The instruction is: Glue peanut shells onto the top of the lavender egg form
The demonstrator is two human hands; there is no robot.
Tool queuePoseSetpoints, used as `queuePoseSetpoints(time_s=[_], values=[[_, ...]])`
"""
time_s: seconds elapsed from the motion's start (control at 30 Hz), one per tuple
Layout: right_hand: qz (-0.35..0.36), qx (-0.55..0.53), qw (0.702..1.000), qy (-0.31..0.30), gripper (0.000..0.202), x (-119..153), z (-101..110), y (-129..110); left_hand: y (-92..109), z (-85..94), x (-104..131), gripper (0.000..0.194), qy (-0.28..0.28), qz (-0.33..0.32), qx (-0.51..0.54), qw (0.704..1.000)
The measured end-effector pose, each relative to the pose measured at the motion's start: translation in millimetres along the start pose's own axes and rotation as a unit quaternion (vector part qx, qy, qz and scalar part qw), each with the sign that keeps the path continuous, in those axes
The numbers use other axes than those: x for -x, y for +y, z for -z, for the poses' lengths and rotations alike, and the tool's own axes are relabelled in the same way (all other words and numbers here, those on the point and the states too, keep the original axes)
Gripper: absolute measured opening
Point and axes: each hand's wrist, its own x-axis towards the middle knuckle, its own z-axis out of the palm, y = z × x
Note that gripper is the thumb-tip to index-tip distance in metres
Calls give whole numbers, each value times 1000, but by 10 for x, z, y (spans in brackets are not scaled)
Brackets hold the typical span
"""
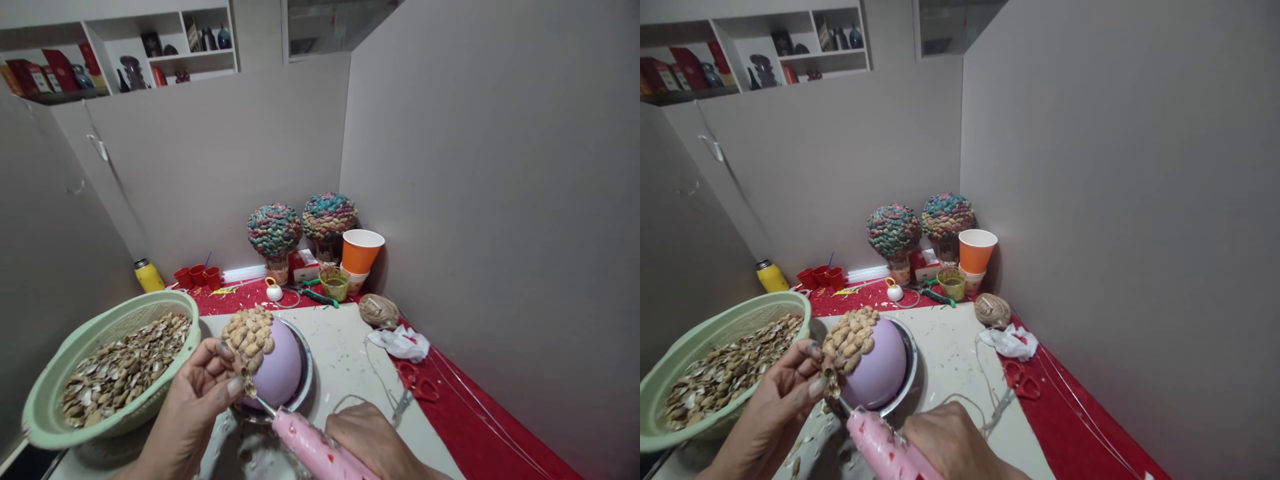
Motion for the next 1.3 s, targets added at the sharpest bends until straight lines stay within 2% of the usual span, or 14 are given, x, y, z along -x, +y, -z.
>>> queuePoseSetpoints(time_s=[0.4, 0.5, 0.57, 0.63, 0.73, 0.8, 0.9, 0.97, 1.03, 1.17, 1.3], values=[[36, 24, 999, -1, 38, 35, -55, 68, -3, -11, 26, 29, -5, 12, 9, 1000], [33, 38, 999, 0, 39, 62, -30, 129, 61, 27, 52, 30, -2, 15, 18, 1000], [23, 40, 999, -4, 37, 72, 27, 216, 148, 70, 70, 32, 20, -2, 18, 1000], [-27, 43, 998, -23, 32, 76, 114, 340, 244, 122, 77, 35, 50, -37, 13, 998], [-165, 59, 981, -80, 28, 77, 259, 550, 345, 192, 52, 35, 81, -83, -5, 993], [-251, 79, 955, -134, 26, 77, 332, 669, 363, 230, 16, 33, 86, -101, -25, 991], [-350, 118, 900, -230, 14, 96, 370, 793, 337, 291, -35, 29, 78, -109, -57, 989], [-371, 139, 878, -270, 7, 127, 360, 847, 309, 338, -51, 27, 68, -109, -68, 989], [-377, 145, 868, -287, 5, 163, 351, 881, 291, 379, -53, 25, 63, -116, -77, 988], [-369, 133, 863, -317, 12, 182, 411, 900, 287, 406, -40, 23, 73, -144, -107, 981], [-349, 127, 868, -331, 23, 84, 560, 886, 262, 396, -15, 21, 86, -150, -150, 973]])
